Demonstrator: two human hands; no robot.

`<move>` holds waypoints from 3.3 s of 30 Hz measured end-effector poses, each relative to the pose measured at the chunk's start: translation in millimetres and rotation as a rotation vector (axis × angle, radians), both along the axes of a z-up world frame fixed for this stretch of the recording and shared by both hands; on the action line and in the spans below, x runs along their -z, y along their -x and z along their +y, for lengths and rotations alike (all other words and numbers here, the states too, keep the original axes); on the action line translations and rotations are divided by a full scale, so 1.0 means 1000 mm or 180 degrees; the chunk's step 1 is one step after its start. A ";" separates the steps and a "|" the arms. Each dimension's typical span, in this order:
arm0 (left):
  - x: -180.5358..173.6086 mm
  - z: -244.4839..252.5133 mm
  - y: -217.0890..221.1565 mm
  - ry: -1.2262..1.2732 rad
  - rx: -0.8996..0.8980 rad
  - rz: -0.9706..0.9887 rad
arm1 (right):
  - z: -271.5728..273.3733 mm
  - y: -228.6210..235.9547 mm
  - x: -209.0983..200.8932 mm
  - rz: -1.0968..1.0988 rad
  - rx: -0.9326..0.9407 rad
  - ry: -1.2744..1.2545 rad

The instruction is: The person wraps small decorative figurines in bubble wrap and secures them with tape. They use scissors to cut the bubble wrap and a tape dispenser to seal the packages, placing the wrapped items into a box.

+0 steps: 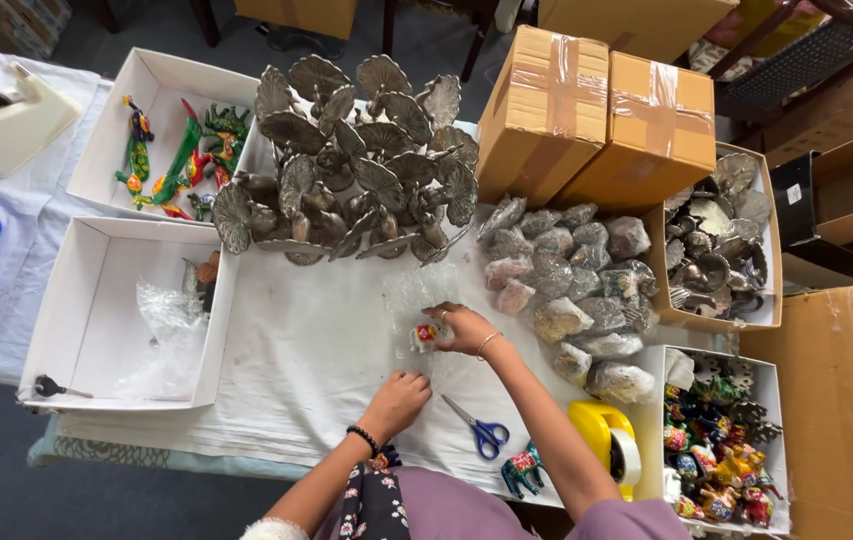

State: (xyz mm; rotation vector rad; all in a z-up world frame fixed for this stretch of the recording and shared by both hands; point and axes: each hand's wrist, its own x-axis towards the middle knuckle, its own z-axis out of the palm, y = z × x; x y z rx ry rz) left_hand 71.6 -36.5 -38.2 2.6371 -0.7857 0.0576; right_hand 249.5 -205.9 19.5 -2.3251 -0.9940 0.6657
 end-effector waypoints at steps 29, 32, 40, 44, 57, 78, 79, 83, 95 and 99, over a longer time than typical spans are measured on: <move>-0.041 0.018 0.004 0.0010 0.0341 0.0512 | -0.044 0.044 0.013 0.0334 0.0760 -0.0970; -0.052 0.021 0.000 0.0188 0.0510 0.0561 | -0.055 0.066 -0.004 0.0598 0.0579 -0.0989; -0.042 0.014 -0.043 0.2175 -0.0249 0.0560 | -0.073 0.051 0.081 0.1178 0.1566 -0.1763; -0.033 -0.002 -0.066 0.2964 -0.1802 0.0930 | -0.058 0.030 0.101 0.1368 0.2461 -0.1886; -0.001 -0.014 -0.087 0.3387 -0.2873 0.1853 | -0.021 0.011 0.086 0.0434 0.2435 -0.1804; -0.013 -0.011 -0.072 0.4230 -0.2774 0.2270 | -0.031 0.043 0.001 -0.1248 -0.0126 0.0255; -0.011 -0.010 -0.069 0.4219 -0.2776 0.2273 | -0.032 0.043 0.006 -0.1243 -0.0120 0.0248; -0.021 -0.004 -0.061 0.2995 -0.3437 0.1650 | -0.036 0.041 0.015 -0.1228 0.0023 0.0162; -0.025 -0.034 -0.046 0.0958 -0.1458 -0.0101 | -0.031 0.043 0.015 -0.1513 0.0121 0.0236; -0.028 -0.034 -0.029 0.0799 -0.1357 -0.0368 | -0.037 0.064 -0.008 -0.1947 0.0275 -0.0242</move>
